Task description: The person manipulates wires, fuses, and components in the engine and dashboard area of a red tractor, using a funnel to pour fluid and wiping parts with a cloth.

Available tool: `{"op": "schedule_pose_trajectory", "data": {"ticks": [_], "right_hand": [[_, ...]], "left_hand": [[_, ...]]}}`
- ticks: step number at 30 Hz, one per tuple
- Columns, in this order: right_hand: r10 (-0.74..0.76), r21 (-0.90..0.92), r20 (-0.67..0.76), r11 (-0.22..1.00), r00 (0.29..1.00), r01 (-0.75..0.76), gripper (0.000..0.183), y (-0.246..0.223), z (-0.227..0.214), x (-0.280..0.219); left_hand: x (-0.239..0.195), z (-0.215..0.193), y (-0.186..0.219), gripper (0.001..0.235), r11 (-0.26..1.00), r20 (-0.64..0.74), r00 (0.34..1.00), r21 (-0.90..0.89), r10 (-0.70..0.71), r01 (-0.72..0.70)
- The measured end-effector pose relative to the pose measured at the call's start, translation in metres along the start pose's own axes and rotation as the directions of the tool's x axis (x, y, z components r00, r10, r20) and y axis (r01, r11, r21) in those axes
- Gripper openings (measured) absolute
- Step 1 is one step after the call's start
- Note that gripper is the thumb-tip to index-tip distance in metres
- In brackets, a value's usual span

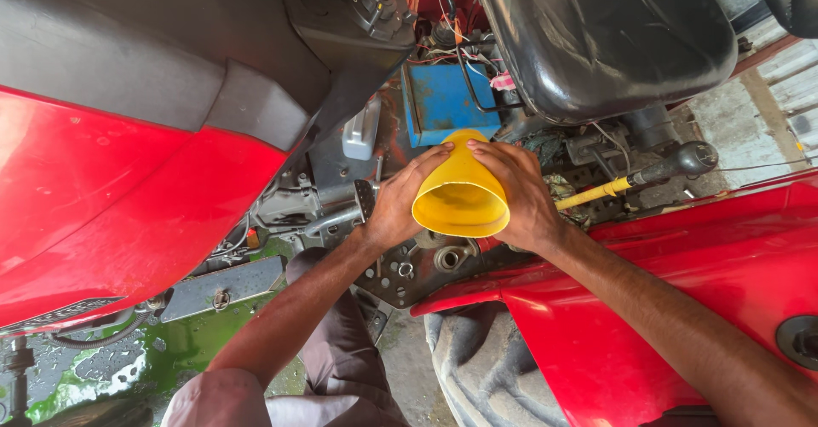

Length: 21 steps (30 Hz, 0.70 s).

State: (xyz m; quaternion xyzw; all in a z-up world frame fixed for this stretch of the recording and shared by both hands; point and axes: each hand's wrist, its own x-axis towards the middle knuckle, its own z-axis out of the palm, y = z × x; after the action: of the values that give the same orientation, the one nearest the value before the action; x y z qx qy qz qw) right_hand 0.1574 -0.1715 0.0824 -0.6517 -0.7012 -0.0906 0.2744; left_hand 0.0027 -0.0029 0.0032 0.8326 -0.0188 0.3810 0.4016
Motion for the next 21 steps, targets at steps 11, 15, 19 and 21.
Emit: {"op": "schedule_pose_trajectory", "data": {"ticks": [11, 15, 19, 21], "right_hand": [[0.077, 0.090, -0.058, 0.993, 0.995, -0.071, 0.092, -0.009, -0.004, 0.008], [-0.018, 0.141, -0.043, 0.990, 0.999, 0.024, 0.090, -0.009, -0.008, 0.008], [-0.073, 0.141, 0.060, 0.988, 0.996, 0.064, 0.095, -0.009, -0.003, 0.004], [-0.023, 0.179, 0.099, 0.984, 0.995, 0.005, 0.099, -0.009, -0.001, 0.002]], "left_hand": [[-0.002, -0.005, -0.007, 0.096, 0.959, 0.218, 0.936, 0.121, -0.277, 0.255], [-0.012, 0.000, -0.036, 0.067, 0.803, 0.202, 0.862, -0.313, -0.465, 0.507], [-0.008, 0.004, -0.053, 0.077, 0.413, 0.456, 0.703, -0.583, -0.546, 0.699], [-0.005, 0.006, -0.056, 0.081, 0.396, 0.497, 0.648, -0.523, -0.577, 0.754]]}}
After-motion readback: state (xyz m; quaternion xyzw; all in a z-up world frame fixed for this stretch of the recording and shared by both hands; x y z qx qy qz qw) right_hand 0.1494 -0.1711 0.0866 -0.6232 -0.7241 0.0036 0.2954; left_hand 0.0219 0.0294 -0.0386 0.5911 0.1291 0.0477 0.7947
